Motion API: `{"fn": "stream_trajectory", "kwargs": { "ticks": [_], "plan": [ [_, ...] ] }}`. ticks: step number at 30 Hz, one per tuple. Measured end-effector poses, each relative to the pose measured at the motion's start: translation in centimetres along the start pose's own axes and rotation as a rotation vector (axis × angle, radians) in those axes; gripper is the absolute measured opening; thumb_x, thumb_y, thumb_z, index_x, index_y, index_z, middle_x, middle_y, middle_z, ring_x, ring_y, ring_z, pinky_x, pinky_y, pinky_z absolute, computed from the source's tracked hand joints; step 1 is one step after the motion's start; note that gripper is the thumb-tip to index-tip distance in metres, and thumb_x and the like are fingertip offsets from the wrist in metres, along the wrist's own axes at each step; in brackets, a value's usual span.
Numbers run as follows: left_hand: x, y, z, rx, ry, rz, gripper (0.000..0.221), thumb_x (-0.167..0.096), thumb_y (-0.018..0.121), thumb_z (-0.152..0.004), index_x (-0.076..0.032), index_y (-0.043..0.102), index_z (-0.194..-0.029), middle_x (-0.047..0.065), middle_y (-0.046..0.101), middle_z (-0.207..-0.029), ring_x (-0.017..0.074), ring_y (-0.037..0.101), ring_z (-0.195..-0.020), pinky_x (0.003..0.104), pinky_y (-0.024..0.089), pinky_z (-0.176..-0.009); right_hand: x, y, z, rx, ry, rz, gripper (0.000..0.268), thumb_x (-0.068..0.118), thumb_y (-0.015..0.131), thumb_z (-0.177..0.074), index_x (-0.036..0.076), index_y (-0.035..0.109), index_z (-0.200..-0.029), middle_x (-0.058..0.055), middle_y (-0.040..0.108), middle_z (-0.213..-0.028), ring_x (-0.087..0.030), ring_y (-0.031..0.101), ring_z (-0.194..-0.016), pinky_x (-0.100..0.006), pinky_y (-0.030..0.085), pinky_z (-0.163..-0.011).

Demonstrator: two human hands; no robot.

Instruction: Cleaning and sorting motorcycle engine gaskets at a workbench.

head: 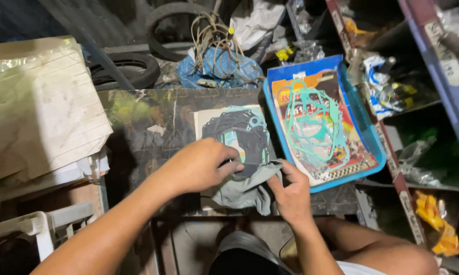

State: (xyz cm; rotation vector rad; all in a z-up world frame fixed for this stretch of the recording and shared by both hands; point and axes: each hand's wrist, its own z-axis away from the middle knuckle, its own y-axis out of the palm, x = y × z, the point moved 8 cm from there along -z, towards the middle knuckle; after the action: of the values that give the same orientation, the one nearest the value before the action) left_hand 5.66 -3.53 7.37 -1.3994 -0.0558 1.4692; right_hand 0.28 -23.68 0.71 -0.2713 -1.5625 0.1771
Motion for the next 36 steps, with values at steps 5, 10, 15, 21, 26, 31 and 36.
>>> {"fn": "stream_trajectory", "kwargs": {
  "ticks": [5,10,15,21,26,31,36],
  "plan": [
    [0.6,1.0,-0.4,-0.058,0.017,-0.01,0.025,-0.029,0.059,-0.096,-0.011,0.076,-0.098,0.022,0.075,-0.083,0.0485,0.072,-0.086,0.055,0.059,-0.077,0.2,1.2,-1.4,0.077,0.007,0.063,0.017,0.017,0.077,-0.087,0.005,0.077,-0.099,-0.009,0.077,-0.087,-0.012,0.06,-0.089,-0.042,0.053,-0.091],
    [1.2,0.0,-0.4,-0.101,0.001,-0.034,0.023,-0.027,0.057,-0.097,-0.013,0.075,-0.098,0.021,0.075,-0.083,0.0483,0.072,-0.086,0.054,0.059,-0.076,-1.5,0.0,-4.1,0.083,-0.066,0.139,0.025,0.022,0.081,-0.083,0.003,0.076,-0.099,-0.016,0.076,-0.087,-0.016,0.063,-0.09,-0.047,0.052,-0.091],
    [2.0,-1.0,-0.3,-0.186,0.018,0.035,0.024,-0.024,0.057,-0.096,-0.007,0.073,-0.099,0.026,0.074,-0.084,0.0497,0.072,-0.086,0.057,0.059,-0.074,-2.3,-1.0,-5.3,0.045,0.018,0.097,0.018,0.027,0.077,-0.092,0.011,0.077,-0.099,-0.002,0.076,-0.091,-0.009,0.061,-0.091,-0.035,0.053,-0.091],
    [1.1,-1.6,0.4,-0.323,0.084,-0.09,0.021,-0.026,0.062,-0.093,-0.008,0.071,-0.087,0.017,0.072,-0.075,0.0442,0.066,-0.066,0.051,0.054,-0.063,-4.4,1.9,-3.9,0.185,0.011,0.171,0.038,-0.003,0.075,-0.07,-0.002,0.072,-0.108,-0.006,0.078,-0.09,-0.013,0.065,-0.076,-0.025,0.054,-0.071],
    [1.4,-1.8,0.0,-0.313,0.073,-0.098,0.023,-0.03,0.061,-0.094,-0.009,0.07,-0.087,0.017,0.071,-0.072,0.0457,0.064,-0.066,0.052,0.052,-0.061,-5.1,0.5,-4.4,0.143,0.091,-0.025,0.028,-0.006,0.067,-0.077,-0.006,0.072,-0.105,-0.009,0.076,-0.09,-0.015,0.063,-0.076,-0.026,0.051,-0.073],
    [1.1,-1.7,0.3,-0.325,0.067,-0.144,0.023,-0.029,0.061,-0.095,-0.009,0.072,-0.095,0.017,0.073,-0.074,0.0445,0.067,-0.066,0.051,0.054,-0.062,-5.2,0.1,-4.2,0.117,0.109,-0.144,0.012,0.002,0.068,-0.09,-0.004,0.073,-0.1,-0.008,0.073,-0.09,-0.014,0.061,-0.076,-0.025,0.049,-0.074],
    [1.5,-1.9,0.3,-0.313,0.054,-0.149,0.026,-0.029,0.06,-0.096,-0.008,0.069,-0.084,0.017,0.072,-0.071,0.0469,0.065,-0.064,0.053,0.053,-0.062,-3.4,1.5,-4.6,0.186,0.044,-0.011,0.02,0.006,0.069,-0.082,-0.002,0.072,-0.1,-0.007,0.073,-0.089,-0.015,0.062,-0.078,-0.027,0.051,-0.076]
  ]
}}
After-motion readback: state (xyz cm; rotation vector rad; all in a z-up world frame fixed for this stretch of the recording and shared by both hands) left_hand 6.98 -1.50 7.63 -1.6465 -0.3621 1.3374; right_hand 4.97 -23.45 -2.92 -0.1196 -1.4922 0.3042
